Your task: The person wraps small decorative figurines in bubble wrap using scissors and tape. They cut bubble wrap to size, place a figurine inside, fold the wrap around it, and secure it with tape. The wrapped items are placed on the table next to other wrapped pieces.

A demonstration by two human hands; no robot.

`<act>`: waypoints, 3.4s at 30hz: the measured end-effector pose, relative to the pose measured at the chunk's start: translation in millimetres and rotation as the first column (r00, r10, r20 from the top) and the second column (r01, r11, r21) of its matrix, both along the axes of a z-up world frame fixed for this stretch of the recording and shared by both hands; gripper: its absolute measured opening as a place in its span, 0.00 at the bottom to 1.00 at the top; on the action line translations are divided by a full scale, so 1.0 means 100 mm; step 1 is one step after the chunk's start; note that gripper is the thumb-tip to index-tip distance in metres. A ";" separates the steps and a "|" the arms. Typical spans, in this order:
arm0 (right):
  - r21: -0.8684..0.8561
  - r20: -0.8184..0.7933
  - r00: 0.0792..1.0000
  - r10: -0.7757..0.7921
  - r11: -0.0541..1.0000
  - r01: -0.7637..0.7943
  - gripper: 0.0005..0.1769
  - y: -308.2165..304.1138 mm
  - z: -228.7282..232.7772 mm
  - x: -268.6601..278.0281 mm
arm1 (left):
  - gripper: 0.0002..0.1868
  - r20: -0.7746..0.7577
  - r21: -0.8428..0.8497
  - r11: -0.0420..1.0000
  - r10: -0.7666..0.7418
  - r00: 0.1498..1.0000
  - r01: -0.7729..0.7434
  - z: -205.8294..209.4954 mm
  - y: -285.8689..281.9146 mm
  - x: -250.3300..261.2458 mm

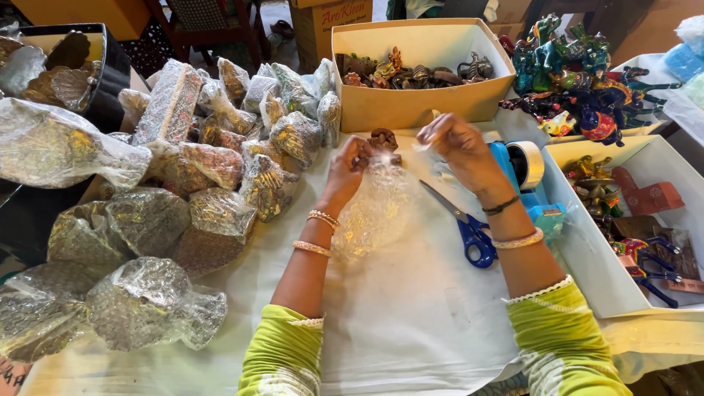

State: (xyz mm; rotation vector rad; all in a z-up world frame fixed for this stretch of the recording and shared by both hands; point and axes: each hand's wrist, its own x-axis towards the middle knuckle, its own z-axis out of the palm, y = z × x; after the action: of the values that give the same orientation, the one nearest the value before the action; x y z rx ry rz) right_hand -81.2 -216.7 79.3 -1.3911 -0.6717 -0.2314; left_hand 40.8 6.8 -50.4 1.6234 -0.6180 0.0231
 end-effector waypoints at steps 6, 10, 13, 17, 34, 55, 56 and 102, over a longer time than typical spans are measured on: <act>0.243 0.011 0.975 -0.224 0.946 0.215 0.06 -0.13 0.31 -0.17 | 0.11 0.045 0.128 0.984 0.122 0.991 -0.127 0.16 0.12 -0.13; 0.001 0.141 0.885 -0.443 0.894 0.447 0.07 -0.21 0.70 -0.57 | 0.12 0.098 -0.045 0.999 0.022 0.995 -0.018 -0.31 0.08 0.17; -0.079 0.122 0.822 -0.556 0.820 0.567 0.07 -0.48 0.76 -0.98 | 0.12 0.052 -0.166 0.981 -0.095 0.994 0.102 -0.38 0.05 0.19; -0.288 0.100 0.667 -0.739 0.620 0.730 0.05 -0.98 0.46 -1.55 | 0.14 -0.040 -0.163 0.976 -0.152 0.988 0.143 -0.16 0.03 0.06; -0.672 0.309 0.360 -0.880 0.066 0.738 0.34 -0.74 -0.45 -1.91 | 0.12 -0.104 -0.142 0.986 -0.106 0.989 0.091 0.01 0.16 -0.06; -0.509 0.785 0.373 -0.495 -0.173 0.843 0.28 0.27 0.75 -1.54 | 0.14 -0.002 -0.332 0.748 -0.610 0.792 0.575 0.58 0.22 -0.26; -0.532 0.751 0.462 -0.472 -0.018 0.847 0.31 0.32 0.76 -1.35 | 0.14 0.007 -0.349 0.715 -0.644 0.765 0.605 0.60 0.19 -0.28; -0.469 -0.335 0.853 -0.400 0.856 0.217 0.17 0.01 -0.59 0.31 | 0.12 0.085 0.503 0.860 0.054 0.995 -0.089 0.86 0.72 -0.06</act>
State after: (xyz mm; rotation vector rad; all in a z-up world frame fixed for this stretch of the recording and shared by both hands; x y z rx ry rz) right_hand -50.1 -216.0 20.8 -1.8950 -0.1173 -0.0354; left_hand 34.7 78.4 35.5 2.1660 -0.6496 -0.0331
